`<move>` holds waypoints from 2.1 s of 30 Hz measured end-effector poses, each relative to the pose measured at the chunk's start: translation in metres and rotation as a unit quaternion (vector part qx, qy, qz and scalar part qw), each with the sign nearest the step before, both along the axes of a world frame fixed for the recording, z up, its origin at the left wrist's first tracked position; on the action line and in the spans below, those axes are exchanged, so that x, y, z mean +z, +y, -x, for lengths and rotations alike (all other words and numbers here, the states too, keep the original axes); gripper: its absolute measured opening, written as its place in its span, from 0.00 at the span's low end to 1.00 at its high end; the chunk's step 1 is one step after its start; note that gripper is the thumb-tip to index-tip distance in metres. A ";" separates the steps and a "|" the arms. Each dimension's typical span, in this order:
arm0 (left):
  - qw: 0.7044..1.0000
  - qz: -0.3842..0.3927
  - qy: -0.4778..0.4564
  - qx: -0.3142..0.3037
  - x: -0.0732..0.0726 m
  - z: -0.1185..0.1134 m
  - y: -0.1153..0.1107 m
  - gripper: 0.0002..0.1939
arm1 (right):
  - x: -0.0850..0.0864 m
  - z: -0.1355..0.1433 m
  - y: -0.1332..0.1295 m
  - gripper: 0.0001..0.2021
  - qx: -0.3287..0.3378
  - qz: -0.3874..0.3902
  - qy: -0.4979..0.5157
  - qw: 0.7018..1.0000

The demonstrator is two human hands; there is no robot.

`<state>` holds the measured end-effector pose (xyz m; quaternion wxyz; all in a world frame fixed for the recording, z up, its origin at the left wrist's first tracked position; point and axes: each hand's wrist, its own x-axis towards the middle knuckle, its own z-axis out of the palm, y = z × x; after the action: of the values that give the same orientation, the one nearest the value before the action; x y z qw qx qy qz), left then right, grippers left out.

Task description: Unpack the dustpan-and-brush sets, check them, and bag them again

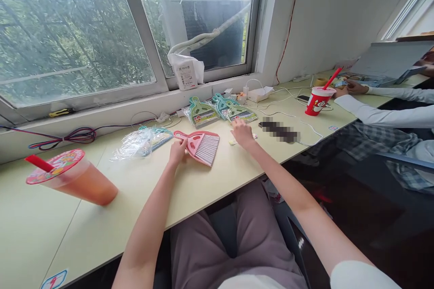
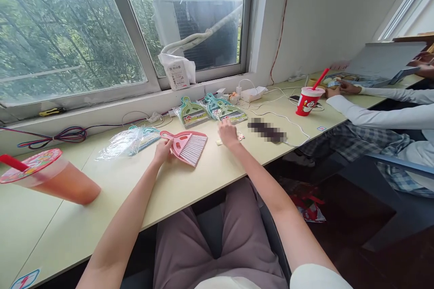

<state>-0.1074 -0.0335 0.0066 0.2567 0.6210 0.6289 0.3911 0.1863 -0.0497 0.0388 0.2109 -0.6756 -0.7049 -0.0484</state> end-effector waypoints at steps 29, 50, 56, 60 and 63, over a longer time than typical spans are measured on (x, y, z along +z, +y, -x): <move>0.973 -0.085 0.211 -0.029 0.015 -0.021 -0.017 0.17 | -0.006 0.099 0.012 0.11 0.180 0.107 0.270 0.940; 0.959 -0.065 0.273 -0.040 0.012 -0.033 -0.026 0.18 | 0.011 0.093 0.006 0.12 0.191 0.177 0.216 0.941; 0.963 -0.088 0.249 -0.049 0.009 -0.033 -0.022 0.16 | 0.008 0.092 0.006 0.13 0.178 0.159 0.218 0.946; 0.967 -0.103 0.221 -0.069 0.008 -0.031 -0.018 0.16 | 0.004 0.093 0.006 0.15 0.174 0.145 0.218 0.949; 0.970 -0.115 0.199 -0.083 0.007 -0.028 -0.015 0.16 | 0.003 0.094 0.006 0.15 0.162 0.133 0.219 0.953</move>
<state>-0.0792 -0.0490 0.0137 0.0852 0.7616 0.5643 0.3070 0.0918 -0.0432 0.0418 0.2739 -0.5683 -0.7411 0.2296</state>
